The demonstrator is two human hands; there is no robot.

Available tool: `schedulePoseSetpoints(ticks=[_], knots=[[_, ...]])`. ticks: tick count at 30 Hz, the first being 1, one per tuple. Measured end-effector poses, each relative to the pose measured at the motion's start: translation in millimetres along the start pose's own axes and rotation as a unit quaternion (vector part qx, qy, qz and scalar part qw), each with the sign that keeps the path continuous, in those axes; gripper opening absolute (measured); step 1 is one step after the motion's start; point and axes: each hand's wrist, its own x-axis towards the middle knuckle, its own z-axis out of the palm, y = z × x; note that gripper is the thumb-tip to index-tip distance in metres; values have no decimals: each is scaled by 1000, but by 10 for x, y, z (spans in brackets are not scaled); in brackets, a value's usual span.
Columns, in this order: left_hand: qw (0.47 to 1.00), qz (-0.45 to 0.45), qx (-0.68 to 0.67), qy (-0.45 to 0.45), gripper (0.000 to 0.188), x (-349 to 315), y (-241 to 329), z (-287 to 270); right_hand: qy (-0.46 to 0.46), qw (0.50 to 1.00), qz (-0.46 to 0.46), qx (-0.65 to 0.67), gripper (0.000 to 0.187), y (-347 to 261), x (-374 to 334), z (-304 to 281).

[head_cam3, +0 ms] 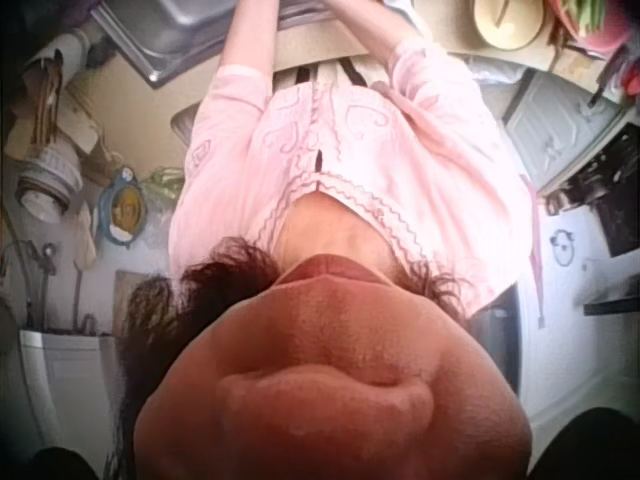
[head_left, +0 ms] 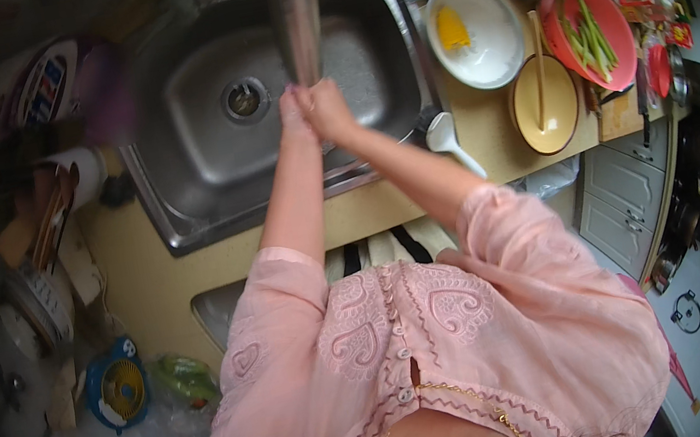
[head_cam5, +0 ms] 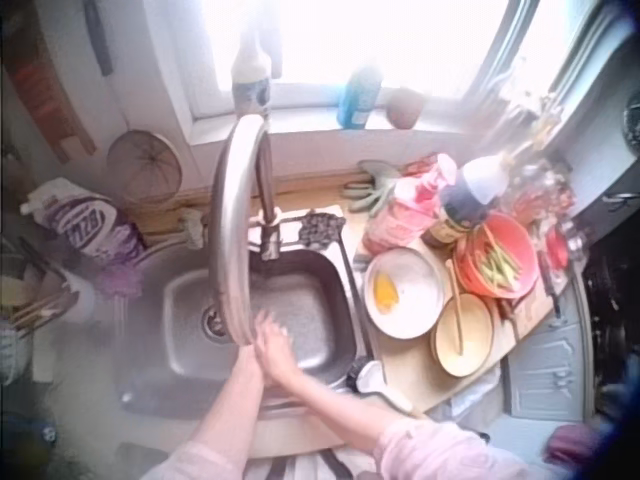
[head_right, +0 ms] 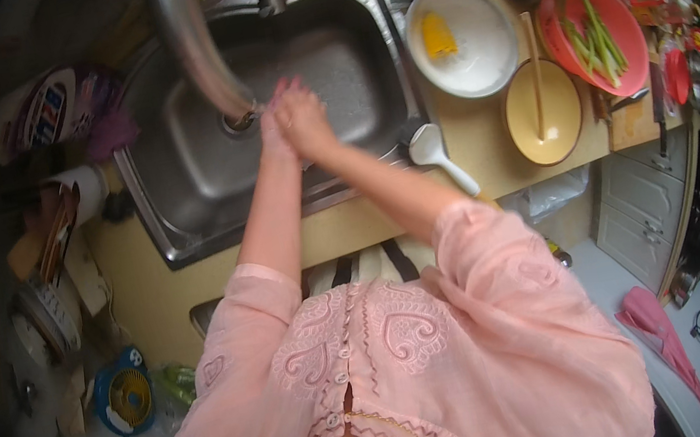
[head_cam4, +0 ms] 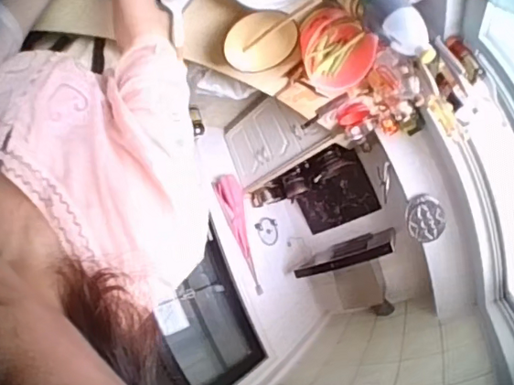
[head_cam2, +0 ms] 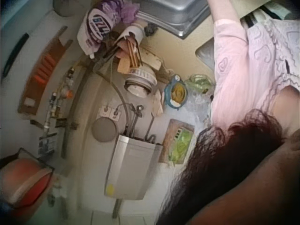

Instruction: The person kneels on the floor and wipes the armrest of a beige sofa with a pink cloth. They then walk to the kitchen, rinse the cloth under running water in the sink, and return to the living room.

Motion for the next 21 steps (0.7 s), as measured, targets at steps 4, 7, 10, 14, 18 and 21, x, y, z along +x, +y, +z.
schedulePoseSetpoints(ticks=[4,7,10,14,18,21], knots=[[992,-21,-81,-98,34,-285,-219,233,7,993,110,-50,16,335,396,-162],[913,-87,-148,-370,30,15,48,-91,60,998,25,-12,16,20,27,52],[924,-96,-122,-351,29,21,71,-162,110,986,-125,-16,22,170,-58,181],[995,-33,-15,-97,46,-403,-235,-68,18,995,98,-26,36,665,381,-4],[998,1,49,-44,49,-372,45,-195,-21,992,120,-38,38,594,429,-222],[997,-44,38,-42,58,-345,95,-98,-15,996,80,31,33,574,338,-218]])
